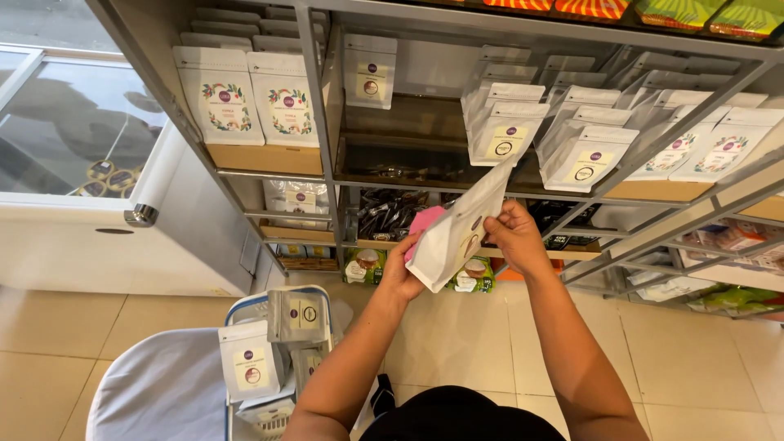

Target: Cleaning store shelves and wiping down individual product pouches.

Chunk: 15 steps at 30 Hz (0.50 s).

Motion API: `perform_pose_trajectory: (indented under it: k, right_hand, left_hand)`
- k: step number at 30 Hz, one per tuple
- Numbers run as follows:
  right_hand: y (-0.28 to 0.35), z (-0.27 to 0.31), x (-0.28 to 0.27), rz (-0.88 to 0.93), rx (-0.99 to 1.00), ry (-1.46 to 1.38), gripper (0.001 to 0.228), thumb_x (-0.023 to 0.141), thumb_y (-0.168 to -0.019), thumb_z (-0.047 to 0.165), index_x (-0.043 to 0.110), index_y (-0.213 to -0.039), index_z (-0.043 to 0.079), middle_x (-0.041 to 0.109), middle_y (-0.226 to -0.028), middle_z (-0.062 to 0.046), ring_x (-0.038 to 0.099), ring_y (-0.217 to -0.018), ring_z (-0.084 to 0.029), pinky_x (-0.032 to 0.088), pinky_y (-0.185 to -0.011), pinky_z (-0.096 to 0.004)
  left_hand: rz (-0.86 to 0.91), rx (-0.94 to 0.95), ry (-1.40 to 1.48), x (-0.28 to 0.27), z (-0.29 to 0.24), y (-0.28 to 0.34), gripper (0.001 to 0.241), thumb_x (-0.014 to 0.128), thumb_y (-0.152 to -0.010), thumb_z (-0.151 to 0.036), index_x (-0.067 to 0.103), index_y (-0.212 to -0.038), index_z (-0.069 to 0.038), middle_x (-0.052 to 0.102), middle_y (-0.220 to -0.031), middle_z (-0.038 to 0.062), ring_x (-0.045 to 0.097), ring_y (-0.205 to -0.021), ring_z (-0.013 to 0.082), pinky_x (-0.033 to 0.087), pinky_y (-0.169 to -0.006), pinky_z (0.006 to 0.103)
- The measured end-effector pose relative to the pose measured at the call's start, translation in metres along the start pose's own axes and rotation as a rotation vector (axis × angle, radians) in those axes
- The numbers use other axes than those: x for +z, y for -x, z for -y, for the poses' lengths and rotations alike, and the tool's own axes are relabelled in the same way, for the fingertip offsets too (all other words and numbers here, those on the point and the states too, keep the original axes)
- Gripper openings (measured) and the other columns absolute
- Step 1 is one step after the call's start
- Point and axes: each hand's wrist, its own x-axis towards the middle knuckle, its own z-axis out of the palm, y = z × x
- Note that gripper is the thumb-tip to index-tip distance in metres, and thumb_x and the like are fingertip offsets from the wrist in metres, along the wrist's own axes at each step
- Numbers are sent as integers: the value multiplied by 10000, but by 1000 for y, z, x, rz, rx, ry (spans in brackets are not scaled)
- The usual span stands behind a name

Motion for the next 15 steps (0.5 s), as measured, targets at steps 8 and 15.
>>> perform_pose_trajectory:
  k: [8,15]
  right_hand:
    - [-28,-36,-14,-145,42,147,154,753,-971,130,604,-987,93,709,-891,-62,705,-738,-164,658,-643,-382]
    - [-53,-44,-31,-222,22,327,180,782,-977,190,623,-963,107,672,-938,-35,661,-756,-140,650,-604,-317]
  left_hand:
    - [-104,-45,23,-51,5,-28,372,664,-929,-207,610,-1235,-2,698,-1112,199,703,-972,423,614,-839,594]
    - [-232,369,-381,-44,-37,-39,576,708,-959,-365,476,-1469,-237,579,-1349,174,625,-1143,410,574,-891,628]
